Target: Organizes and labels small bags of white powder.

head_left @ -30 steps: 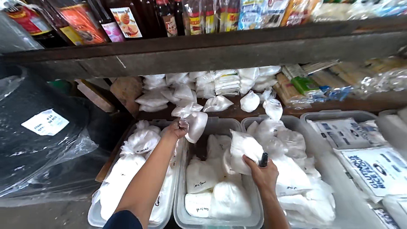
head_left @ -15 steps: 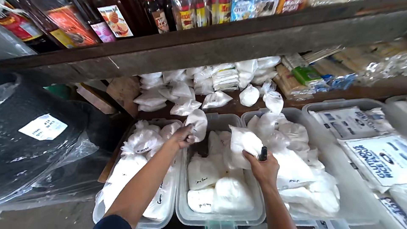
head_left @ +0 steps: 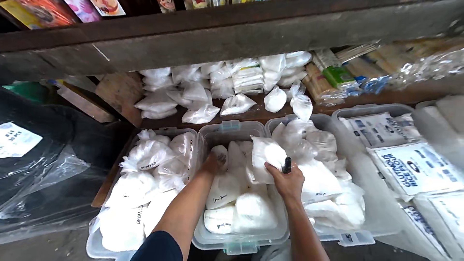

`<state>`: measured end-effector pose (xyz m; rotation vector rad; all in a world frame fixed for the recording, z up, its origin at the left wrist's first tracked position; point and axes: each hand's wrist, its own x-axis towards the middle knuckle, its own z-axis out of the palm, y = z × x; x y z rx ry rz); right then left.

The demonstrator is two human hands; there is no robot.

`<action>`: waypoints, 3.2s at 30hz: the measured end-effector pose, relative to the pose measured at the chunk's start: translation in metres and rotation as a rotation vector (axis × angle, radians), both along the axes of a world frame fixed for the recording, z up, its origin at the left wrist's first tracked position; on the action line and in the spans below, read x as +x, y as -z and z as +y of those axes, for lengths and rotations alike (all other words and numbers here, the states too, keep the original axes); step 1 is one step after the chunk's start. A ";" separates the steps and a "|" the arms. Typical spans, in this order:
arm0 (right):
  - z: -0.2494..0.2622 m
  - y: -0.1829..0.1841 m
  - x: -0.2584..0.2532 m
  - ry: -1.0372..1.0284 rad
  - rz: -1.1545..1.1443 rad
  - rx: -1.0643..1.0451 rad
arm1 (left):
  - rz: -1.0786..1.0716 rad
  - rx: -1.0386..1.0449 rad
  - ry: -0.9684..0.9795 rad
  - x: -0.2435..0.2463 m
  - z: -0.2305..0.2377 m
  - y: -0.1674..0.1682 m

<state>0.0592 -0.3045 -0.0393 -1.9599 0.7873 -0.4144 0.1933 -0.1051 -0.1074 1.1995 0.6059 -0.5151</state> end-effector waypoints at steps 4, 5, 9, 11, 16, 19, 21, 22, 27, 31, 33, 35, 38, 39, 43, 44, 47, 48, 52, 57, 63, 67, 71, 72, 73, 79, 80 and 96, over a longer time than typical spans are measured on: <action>-0.001 0.001 0.000 -0.003 0.010 0.010 | 0.015 0.118 0.058 0.011 -0.011 -0.009; 0.000 0.001 0.001 -0.006 0.016 0.006 | -0.009 0.264 0.115 0.016 -0.017 -0.014; 0.004 0.005 0.004 -0.026 0.016 -0.031 | -0.229 1.044 0.813 0.020 -0.016 -0.011; 0.006 0.004 0.005 -0.027 0.009 -0.044 | -0.166 1.083 1.062 0.018 -0.008 0.009; 0.008 -0.008 -0.002 0.014 -0.079 -0.083 | -0.159 1.091 1.270 0.032 0.005 0.012; 0.003 -0.012 -0.005 0.092 -0.135 -0.013 | -0.336 0.903 1.076 0.007 0.002 -0.023; 0.003 -0.011 -0.005 0.109 -0.126 0.040 | -0.478 0.721 0.895 -0.027 -0.002 -0.051; 0.005 -0.010 -0.004 0.102 -0.110 0.046 | -0.563 0.643 0.851 -0.047 -0.005 -0.062; 0.040 -0.017 0.002 -0.088 0.019 -0.055 | -0.699 0.440 0.852 -0.111 -0.031 -0.070; 0.059 -0.020 0.008 -0.352 0.013 -0.058 | -0.785 0.571 0.426 -0.095 -0.034 -0.045; 0.057 -0.012 0.013 -0.559 0.033 0.036 | -0.800 0.584 0.275 -0.082 -0.021 -0.038; 0.060 -0.004 0.017 -0.719 0.075 0.091 | -0.802 0.682 0.186 -0.071 -0.007 -0.028; 0.070 -0.008 0.016 -0.738 0.060 0.083 | -0.602 0.835 0.204 -0.050 0.010 -0.008; 0.069 -0.010 0.015 -0.683 0.050 0.073 | -0.519 0.861 0.252 -0.044 0.015 0.000; 0.043 -0.010 0.014 -0.428 0.051 -0.004 | -0.284 1.023 0.482 -0.025 0.006 -0.012; 0.036 -0.006 0.014 -0.367 0.009 -0.027 | -0.241 1.111 0.545 -0.020 -0.002 -0.021; 0.017 0.002 0.010 -0.242 -0.093 -0.036 | -0.299 1.272 0.633 -0.008 -0.018 -0.017; 0.014 0.004 0.008 -0.220 -0.107 -0.022 | -0.368 1.302 0.663 -0.007 -0.019 -0.006; 0.005 0.009 0.009 -0.195 -0.158 0.014 | -0.716 1.326 0.909 -0.006 -0.023 0.021; 0.007 0.010 0.008 -0.276 -0.082 0.007 | -0.695 1.402 1.301 0.001 -0.057 0.022; -0.048 -0.010 -0.013 0.130 -0.082 -0.275 | -0.413 1.512 1.446 0.002 -0.065 0.034; -0.124 -0.009 -0.047 0.310 0.322 -0.041 | -0.448 1.282 1.406 0.017 -0.046 0.011; -0.137 0.011 -0.049 0.134 0.458 0.019 | -0.722 1.389 1.145 0.011 -0.012 0.031; -0.137 0.010 -0.049 0.109 0.477 0.032 | -0.717 1.393 1.137 0.012 -0.011 0.034; -0.136 0.009 -0.050 0.093 0.496 0.045 | -0.709 1.390 1.138 0.013 -0.011 0.035; -0.125 -0.014 -0.053 0.157 0.614 0.072 | -0.742 1.299 1.174 0.022 0.003 0.035; -0.123 -0.016 -0.054 0.179 0.610 0.069 | -0.729 1.273 1.167 0.024 0.005 0.036; -0.113 -0.018 -0.067 0.424 -0.142 -0.583 | -0.770 1.219 1.260 0.001 -0.004 0.032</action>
